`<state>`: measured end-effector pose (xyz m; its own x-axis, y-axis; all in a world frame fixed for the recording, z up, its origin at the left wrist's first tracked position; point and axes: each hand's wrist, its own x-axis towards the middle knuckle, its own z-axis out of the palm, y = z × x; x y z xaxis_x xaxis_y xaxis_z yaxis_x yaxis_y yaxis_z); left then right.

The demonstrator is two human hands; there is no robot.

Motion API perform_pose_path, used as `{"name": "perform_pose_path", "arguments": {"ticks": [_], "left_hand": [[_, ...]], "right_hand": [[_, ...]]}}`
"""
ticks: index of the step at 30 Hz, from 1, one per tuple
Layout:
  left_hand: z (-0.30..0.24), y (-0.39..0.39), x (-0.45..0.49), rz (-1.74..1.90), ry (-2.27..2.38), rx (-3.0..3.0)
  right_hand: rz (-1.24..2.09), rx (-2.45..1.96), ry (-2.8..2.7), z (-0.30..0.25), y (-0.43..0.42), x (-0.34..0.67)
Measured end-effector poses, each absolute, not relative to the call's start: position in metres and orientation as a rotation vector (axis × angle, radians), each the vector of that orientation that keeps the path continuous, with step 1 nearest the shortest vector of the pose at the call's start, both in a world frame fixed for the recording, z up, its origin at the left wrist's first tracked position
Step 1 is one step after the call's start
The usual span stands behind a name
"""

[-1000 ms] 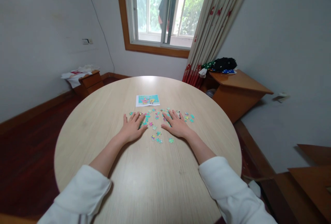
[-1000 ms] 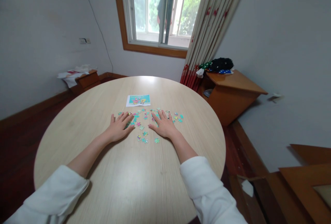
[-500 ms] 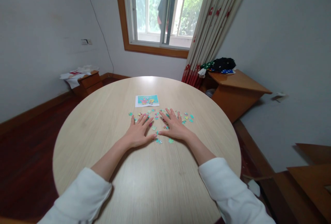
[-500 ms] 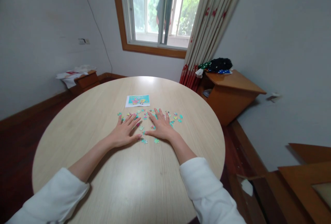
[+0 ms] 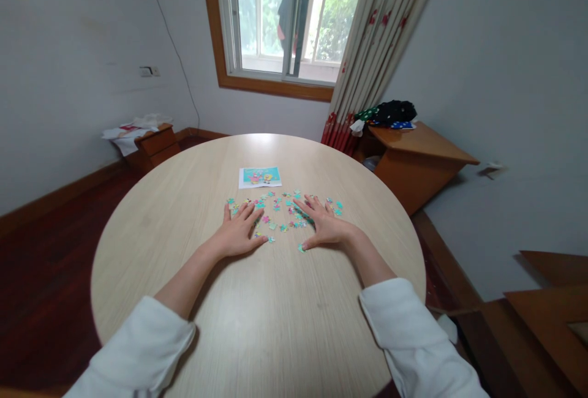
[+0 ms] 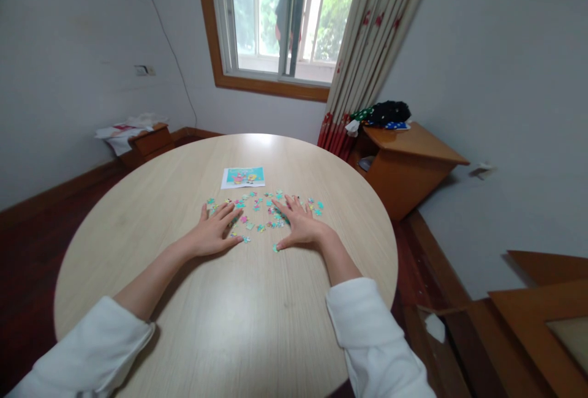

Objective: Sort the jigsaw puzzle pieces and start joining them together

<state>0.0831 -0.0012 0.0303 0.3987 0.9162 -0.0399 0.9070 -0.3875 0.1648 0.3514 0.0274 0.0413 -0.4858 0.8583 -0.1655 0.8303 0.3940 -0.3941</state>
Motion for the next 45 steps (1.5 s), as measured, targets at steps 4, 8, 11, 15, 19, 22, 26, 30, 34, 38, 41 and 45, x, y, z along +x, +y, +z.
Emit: {"name": "perform_pose_path", "arguments": {"ticks": [4,8,11,15,19,22,26,30,34,38,41,45], "left_hand": [[0.027,0.000,0.081,0.106,1.662,2.490],[0.026,0.001,0.080,0.133,1.685,2.461],[0.026,0.002,0.080,0.169,1.741,2.418],[0.026,0.004,0.078,0.151,1.763,2.405],[0.023,0.007,0.076,0.155,1.801,2.383],[0.020,0.009,0.075,0.178,1.840,2.380],[0.018,0.010,0.076,0.226,1.891,2.360],[0.016,0.009,0.079,0.159,1.926,2.337],[0.016,0.008,0.082,0.070,1.902,2.362],[0.017,0.006,0.085,0.057,1.860,2.401],[0.018,0.005,0.086,0.077,1.856,2.399],[0.018,0.007,0.085,0.123,1.856,2.399]], "right_hand": [[0.617,-1.586,-2.522,0.040,0.028,0.346],[0.541,-1.552,-2.448,0.037,0.029,0.339],[0.471,-1.520,-2.403,0.033,0.028,0.330],[0.382,-1.561,-2.455,0.031,0.026,0.319],[0.338,-1.619,-2.457,0.033,0.025,0.317],[0.272,-1.692,-2.395,0.034,0.028,0.322],[0.226,-1.938,-2.261,0.032,0.035,0.336],[0.286,-2.126,-2.184,0.027,0.041,0.346],[0.313,-2.170,-2.237,0.025,0.040,0.338],[0.296,-2.076,-2.320,0.024,0.036,0.322],[0.302,-2.009,-2.343,0.023,0.034,0.315],[0.298,-1.996,-2.305,0.024,0.037,0.321]]}}
